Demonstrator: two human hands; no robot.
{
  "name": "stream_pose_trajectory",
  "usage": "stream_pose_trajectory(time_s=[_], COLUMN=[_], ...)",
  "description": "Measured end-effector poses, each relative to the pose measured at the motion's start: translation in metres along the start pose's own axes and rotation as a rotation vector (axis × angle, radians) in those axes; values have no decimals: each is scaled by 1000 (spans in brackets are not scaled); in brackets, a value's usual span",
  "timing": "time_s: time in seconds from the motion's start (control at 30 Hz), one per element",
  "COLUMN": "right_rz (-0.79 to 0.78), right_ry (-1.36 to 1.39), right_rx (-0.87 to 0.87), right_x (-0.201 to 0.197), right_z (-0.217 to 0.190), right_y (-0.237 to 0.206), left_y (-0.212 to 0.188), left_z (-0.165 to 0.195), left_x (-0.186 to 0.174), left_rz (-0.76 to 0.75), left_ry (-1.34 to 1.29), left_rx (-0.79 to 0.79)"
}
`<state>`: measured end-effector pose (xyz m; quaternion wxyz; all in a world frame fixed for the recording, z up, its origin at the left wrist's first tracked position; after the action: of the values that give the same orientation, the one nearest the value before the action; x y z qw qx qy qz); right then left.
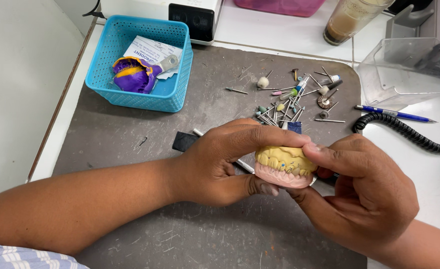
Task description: The person fits a pink denture onto a yellow dental cast, uses a rotary tool to grind a small tooth-shaped piece, and repeatedly checks the fit by seating and removing the denture. They also use a metal probe to adjust the seating of the prosthesis on the cast.
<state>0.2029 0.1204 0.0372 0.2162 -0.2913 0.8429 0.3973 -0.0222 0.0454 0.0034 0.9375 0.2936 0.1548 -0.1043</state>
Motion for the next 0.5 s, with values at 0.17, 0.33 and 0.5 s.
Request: stream_pose_trajectory(time_s=[0.17, 0.33, 0.5], right_rz=[-11, -23, -12], right_ry=[-71, -25, 244], right_rx=[-22, -23, 162], right_x=[-2, -1, 5], right_z=[3, 3, 5], right_y=[0, 0, -2], left_y=[0, -1, -3], left_z=[-2, 0, 7], left_x=[0, 0, 10], left_rz=[-9, -19, -25], left_ry=[-19, -127, -616], left_rx=[-10, -78, -342])
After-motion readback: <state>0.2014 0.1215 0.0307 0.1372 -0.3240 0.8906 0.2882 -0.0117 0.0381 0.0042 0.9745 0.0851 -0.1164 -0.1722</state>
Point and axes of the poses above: each hand's wrist, its own y-axis towards the middle knuckle, its own x-axis out of the palm, z = x × y, the point moved 1 cm from there along y, towards the middle knuckle
